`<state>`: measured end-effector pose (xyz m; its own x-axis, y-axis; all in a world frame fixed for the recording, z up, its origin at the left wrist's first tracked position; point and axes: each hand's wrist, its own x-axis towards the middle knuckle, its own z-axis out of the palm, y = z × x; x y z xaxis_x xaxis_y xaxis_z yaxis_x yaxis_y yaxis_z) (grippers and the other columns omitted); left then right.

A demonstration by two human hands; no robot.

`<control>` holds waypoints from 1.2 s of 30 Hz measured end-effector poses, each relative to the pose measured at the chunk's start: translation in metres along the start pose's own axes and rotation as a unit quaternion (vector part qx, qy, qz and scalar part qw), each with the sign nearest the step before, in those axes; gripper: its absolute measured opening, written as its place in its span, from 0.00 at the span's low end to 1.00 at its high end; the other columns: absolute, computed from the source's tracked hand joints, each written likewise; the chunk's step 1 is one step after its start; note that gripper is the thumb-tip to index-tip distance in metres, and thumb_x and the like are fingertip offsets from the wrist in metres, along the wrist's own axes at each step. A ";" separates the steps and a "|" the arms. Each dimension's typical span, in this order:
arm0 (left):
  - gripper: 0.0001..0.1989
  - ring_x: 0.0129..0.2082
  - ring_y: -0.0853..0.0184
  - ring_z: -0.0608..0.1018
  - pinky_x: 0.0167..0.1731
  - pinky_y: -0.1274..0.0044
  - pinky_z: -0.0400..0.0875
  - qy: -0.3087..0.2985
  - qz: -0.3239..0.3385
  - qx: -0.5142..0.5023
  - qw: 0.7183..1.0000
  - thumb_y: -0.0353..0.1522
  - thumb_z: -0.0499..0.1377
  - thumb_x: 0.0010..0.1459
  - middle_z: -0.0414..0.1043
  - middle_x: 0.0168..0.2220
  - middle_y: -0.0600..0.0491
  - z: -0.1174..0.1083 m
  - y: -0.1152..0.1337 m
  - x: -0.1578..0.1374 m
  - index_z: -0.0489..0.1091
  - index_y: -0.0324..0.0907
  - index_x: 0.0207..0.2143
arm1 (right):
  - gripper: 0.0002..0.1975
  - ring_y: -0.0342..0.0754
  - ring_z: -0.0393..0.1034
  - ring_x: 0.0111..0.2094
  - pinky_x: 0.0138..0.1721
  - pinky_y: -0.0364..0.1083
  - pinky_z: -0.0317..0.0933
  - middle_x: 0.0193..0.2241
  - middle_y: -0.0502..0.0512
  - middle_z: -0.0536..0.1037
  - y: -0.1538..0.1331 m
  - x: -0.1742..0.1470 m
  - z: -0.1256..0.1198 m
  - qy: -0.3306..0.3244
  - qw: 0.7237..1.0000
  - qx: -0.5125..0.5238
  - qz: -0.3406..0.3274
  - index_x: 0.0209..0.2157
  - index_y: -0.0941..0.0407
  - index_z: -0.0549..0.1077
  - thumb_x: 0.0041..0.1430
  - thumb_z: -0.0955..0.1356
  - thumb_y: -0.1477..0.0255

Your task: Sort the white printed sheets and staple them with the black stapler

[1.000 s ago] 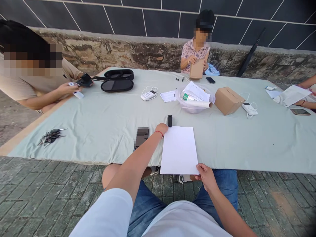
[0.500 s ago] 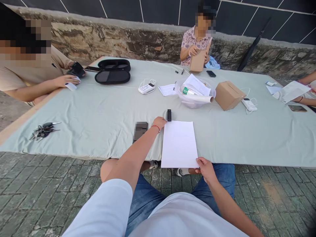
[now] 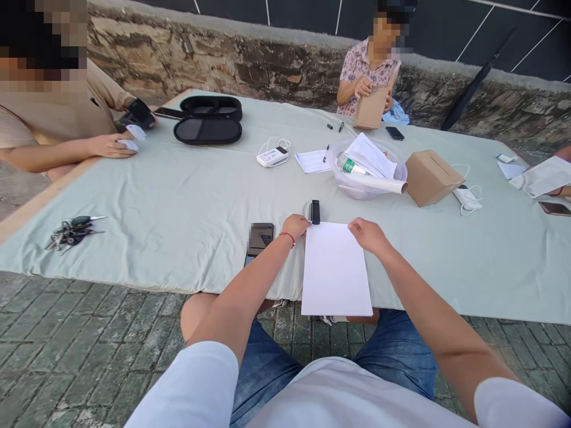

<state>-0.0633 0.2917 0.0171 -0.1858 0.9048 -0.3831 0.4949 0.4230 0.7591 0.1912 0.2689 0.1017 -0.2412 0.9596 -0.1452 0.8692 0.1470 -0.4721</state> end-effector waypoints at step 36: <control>0.09 0.31 0.64 0.75 0.30 0.76 0.62 0.078 0.001 0.039 0.996 0.36 0.49 0.64 0.74 0.29 0.53 0.012 0.005 -0.044 0.67 0.46 0.36 | 0.23 0.59 0.55 0.59 0.57 0.57 0.54 0.58 0.60 0.68 0.006 0.068 0.081 0.034 0.978 -0.050 -0.201 0.49 0.55 0.75 0.68 0.55 0.62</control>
<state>-0.0424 0.2529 0.0315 -0.3104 0.9052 -0.2904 0.5591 0.4208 0.7143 0.1453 0.3155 0.0180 -0.5458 0.8327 0.0935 0.7491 0.5350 -0.3906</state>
